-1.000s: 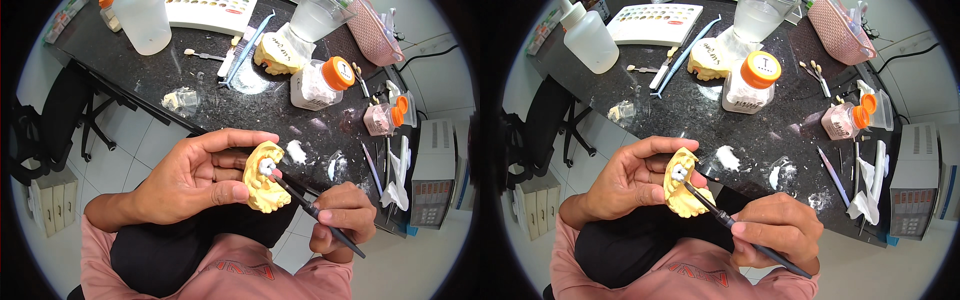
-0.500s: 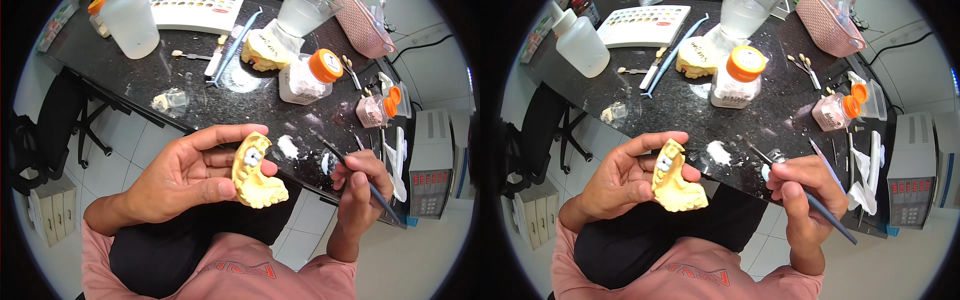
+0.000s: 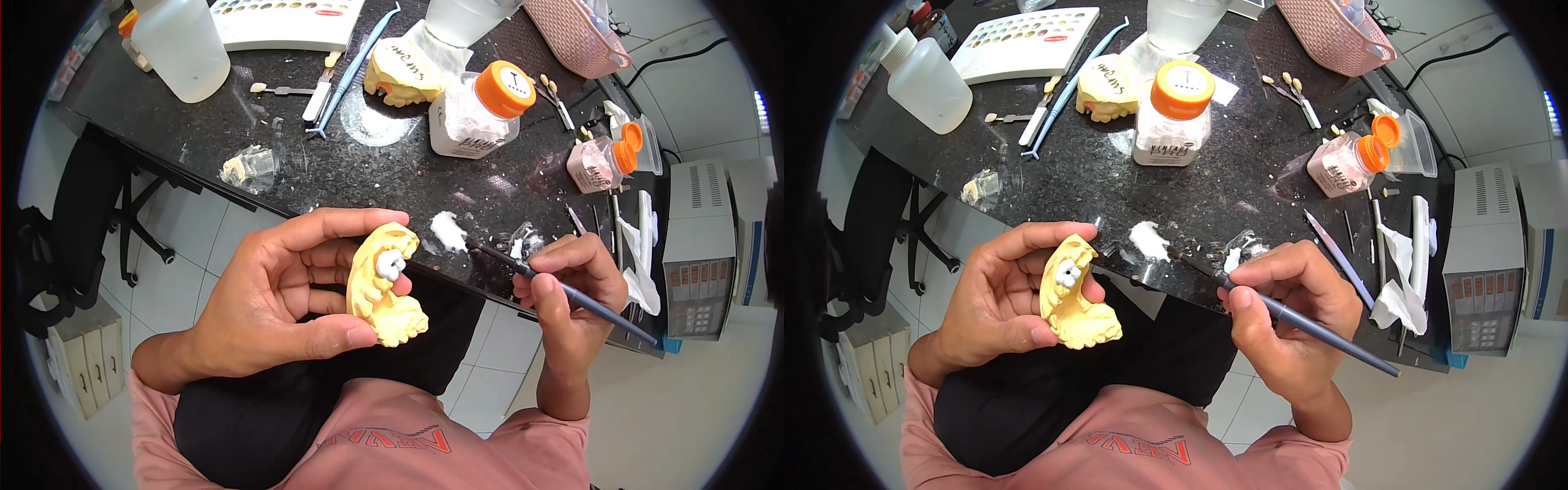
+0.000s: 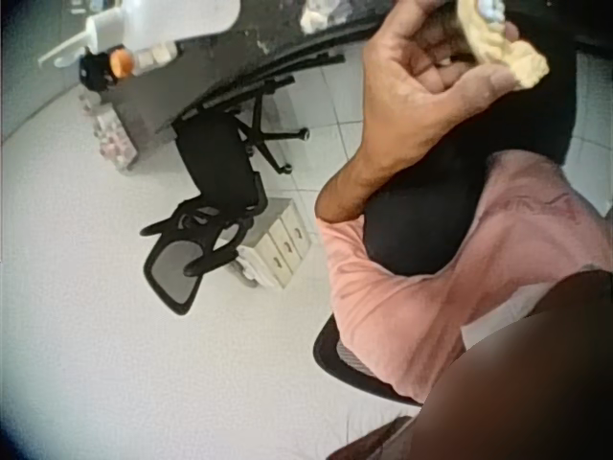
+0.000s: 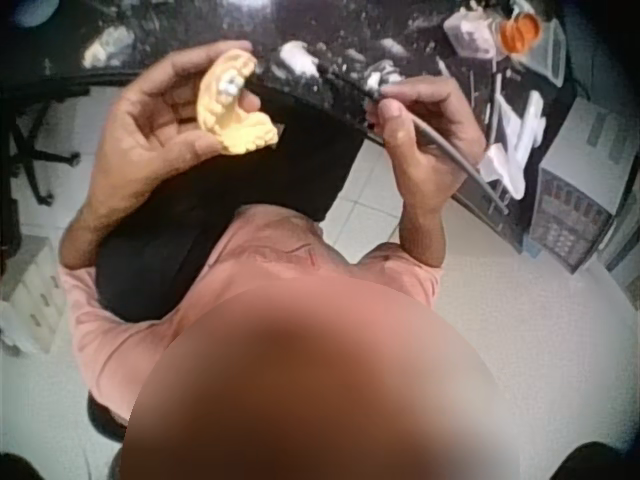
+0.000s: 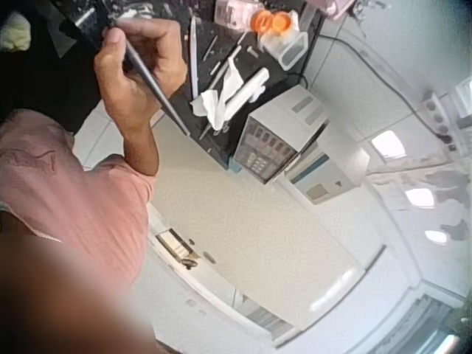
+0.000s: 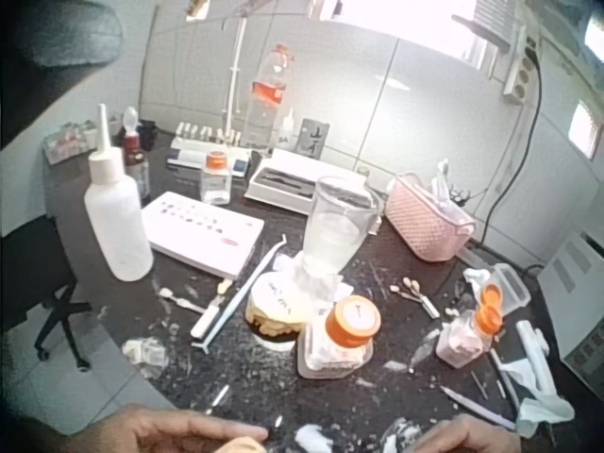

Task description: Applying a white ceramic or opaque layer to a dental crown on a plaster model using a fine brush.

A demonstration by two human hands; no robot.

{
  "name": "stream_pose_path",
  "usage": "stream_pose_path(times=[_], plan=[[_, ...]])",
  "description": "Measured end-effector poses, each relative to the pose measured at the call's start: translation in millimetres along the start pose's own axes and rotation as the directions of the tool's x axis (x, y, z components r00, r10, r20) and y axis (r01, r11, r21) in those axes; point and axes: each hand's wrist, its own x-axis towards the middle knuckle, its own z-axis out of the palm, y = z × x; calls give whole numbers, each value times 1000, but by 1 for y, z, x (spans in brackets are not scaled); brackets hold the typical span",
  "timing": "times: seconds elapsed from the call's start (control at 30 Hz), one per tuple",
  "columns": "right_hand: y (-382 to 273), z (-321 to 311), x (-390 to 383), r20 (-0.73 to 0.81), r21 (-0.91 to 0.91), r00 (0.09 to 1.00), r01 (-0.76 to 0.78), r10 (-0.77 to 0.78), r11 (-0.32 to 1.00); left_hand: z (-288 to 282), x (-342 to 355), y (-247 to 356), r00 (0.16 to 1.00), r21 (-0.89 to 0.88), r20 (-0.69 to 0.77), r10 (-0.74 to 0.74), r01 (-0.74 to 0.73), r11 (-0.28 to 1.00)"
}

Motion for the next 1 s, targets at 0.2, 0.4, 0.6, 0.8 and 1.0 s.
stream_pose_path(times=[0.2, 0.4, 0.6, 0.8, 1.0], plan=[[-1, -4, -2, -57, 43, 998, -29, 32, 999, 2, 1, 2, 999, 33, -29, -20, 21, 999], [-1, -1, 1, -26, 39, 999, -24, 25, 999, 2, 1, 1, 999, 32, -36, -12, 13, 999], [-1, 0, 1, -14, 33, 1000, -10, 10, 999, 2, 1, 2, 999, 31, -37, -15, 17, 999], [5, 2, -1, 123, -17, 905, 412, -407, 911, 5, 2, 7, 990, -12, -106, -95, 94, 996], [6, 20, 2, 130, -78, 829, 556, -545, 827, 1, 0, 6, 998, 4, -25, -56, 56, 998]])
